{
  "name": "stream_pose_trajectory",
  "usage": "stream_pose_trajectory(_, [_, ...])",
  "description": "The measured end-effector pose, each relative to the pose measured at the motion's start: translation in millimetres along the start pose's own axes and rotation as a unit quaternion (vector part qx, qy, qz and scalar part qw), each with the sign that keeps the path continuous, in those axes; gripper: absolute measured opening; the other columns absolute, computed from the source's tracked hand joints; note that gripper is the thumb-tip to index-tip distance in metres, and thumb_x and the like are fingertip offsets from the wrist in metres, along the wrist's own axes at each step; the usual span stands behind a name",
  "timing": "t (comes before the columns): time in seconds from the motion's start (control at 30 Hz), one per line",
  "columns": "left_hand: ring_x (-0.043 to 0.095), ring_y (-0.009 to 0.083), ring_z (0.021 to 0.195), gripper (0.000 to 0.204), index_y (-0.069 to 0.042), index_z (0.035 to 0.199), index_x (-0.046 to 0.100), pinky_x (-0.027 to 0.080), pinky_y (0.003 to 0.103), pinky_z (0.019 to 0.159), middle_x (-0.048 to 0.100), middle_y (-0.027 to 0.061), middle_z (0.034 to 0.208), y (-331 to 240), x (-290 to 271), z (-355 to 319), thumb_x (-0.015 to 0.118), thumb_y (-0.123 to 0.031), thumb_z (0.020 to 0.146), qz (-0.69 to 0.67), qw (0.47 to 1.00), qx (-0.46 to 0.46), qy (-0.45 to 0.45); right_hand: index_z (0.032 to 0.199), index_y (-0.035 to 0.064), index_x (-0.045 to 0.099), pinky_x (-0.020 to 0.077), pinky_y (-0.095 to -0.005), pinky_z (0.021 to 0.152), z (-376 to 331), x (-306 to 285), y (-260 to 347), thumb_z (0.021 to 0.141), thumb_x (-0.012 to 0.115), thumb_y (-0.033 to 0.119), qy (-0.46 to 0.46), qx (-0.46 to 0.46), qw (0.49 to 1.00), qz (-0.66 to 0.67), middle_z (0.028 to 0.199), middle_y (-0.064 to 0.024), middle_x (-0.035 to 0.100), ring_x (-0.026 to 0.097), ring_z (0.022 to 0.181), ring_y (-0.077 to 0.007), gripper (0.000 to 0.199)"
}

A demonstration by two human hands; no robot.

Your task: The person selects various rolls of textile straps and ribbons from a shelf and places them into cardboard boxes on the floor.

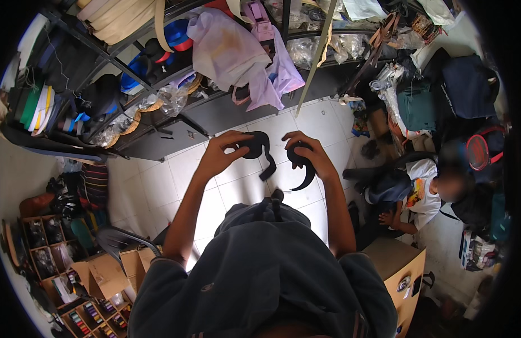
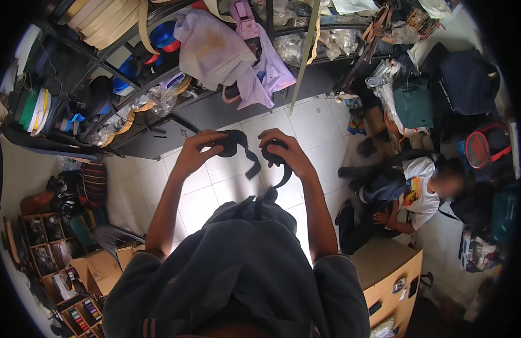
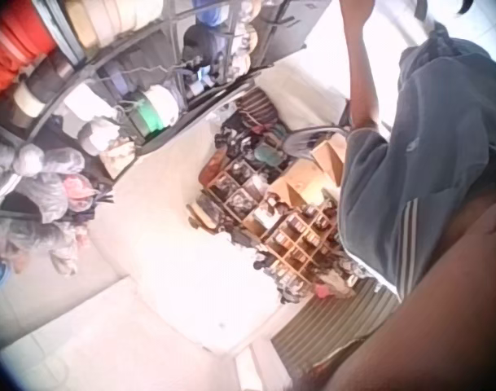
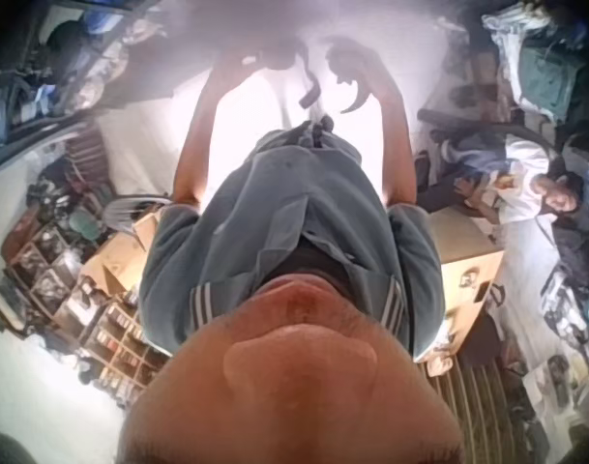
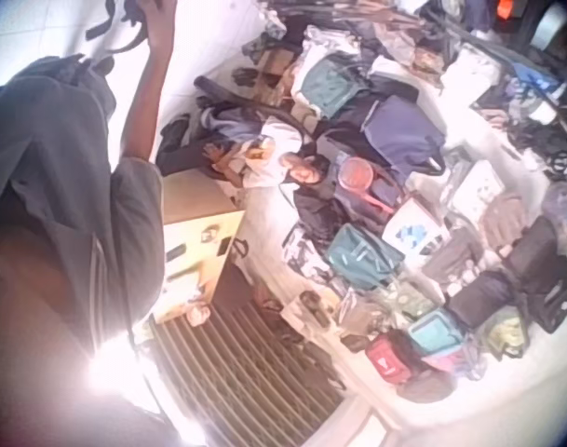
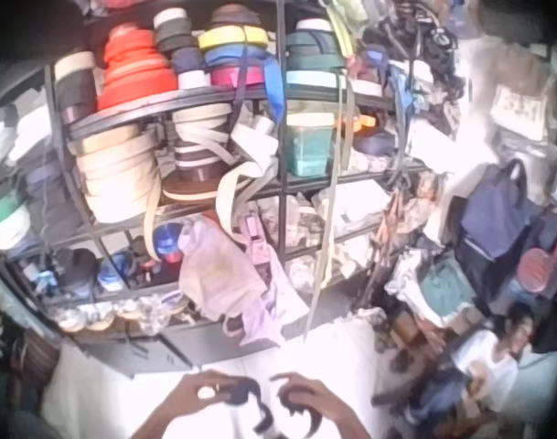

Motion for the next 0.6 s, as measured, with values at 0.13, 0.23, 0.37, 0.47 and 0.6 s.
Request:
stream_pose_trajectory(0.13, [0.061,0.0173,0.092,0.035,-0.01,0.114,0.068,0.048,0.028,0.078,0.064,0.0088,0.108,-41,15,23,0.071,-0.007,0.079,0.115,0.987,0.071,0.09,0.092,-0.0022,0.062,0.0495,-0.0226,0.053,17,9,26,0.08,0.057,0.019,0.113,-0.021,0.993,0.005,0.106,-0.0132,0.058,0.059,0.064,-0.0132,0.025])
stream_pose_trajectory(0.23, [0.062,0.0179,0.094,0.037,-0.009,0.115,0.066,0.048,0.03,0.08,0.065,0.0086,0.107,-55,18,37,0.072,-0.006,0.078,0.129,0.984,0.059,0.109,0.094,-0.0009,0.063,0.0474,-0.0217,0.051,22,-4,18,0.081,0.056,0.02,0.116,0.025,0.993,0.014,0.091,-0.0111,0.061,0.057,0.058,-0.0121,0.025])
stream_pose_trajectory(0.37, [0.061,0.0169,0.096,0.035,-0.004,0.114,0.062,0.048,0.031,0.084,0.064,0.007,0.109,-47,14,51,0.07,-0.004,0.08,0.032,0.998,0.036,0.041,0.098,-0.001,0.063,0.0464,-0.022,0.049,19,-20,15,0.084,0.052,0.024,0.066,0.025,0.992,0.107,0.075,-0.0089,0.061,0.057,0.054,-0.0122,0.031])
stream_pose_trajectory(0.47, [0.06,0.0157,0.099,0.031,-0.002,0.113,0.06,0.048,0.029,0.086,0.062,0.006,0.112,-30,28,55,0.068,-0.003,0.083,-0.079,0.995,0.044,-0.05,0.101,-0.0029,0.061,0.0474,-0.0244,0.05,18,-20,5,0.085,0.05,0.028,0.032,0.007,0.99,0.136,0.079,-0.0119,0.064,0.059,0.055,-0.0147,0.037])
stream_pose_trajectory(0.6, [0.054,0.0162,0.11,0.032,-0.002,0.124,0.05,0.048,0.03,0.092,0.053,0.0098,0.123,1,66,51,0.057,-0.009,0.093,-0.321,0.936,-0.045,-0.138,0.105,-0.0026,0.059,0.0463,-0.0269,0.05,17,-14,-9,0.088,0.049,0.029,0.014,-0.015,0.973,0.231,0.077,-0.0113,0.062,0.058,0.055,-0.0167,0.037])
Point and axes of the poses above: each hand's wrist, its own z-axis towards the middle knuckle, its own x-axis out of the palm, y = z × x, the point moved 7 cm from there along z, towards the middle knuckle
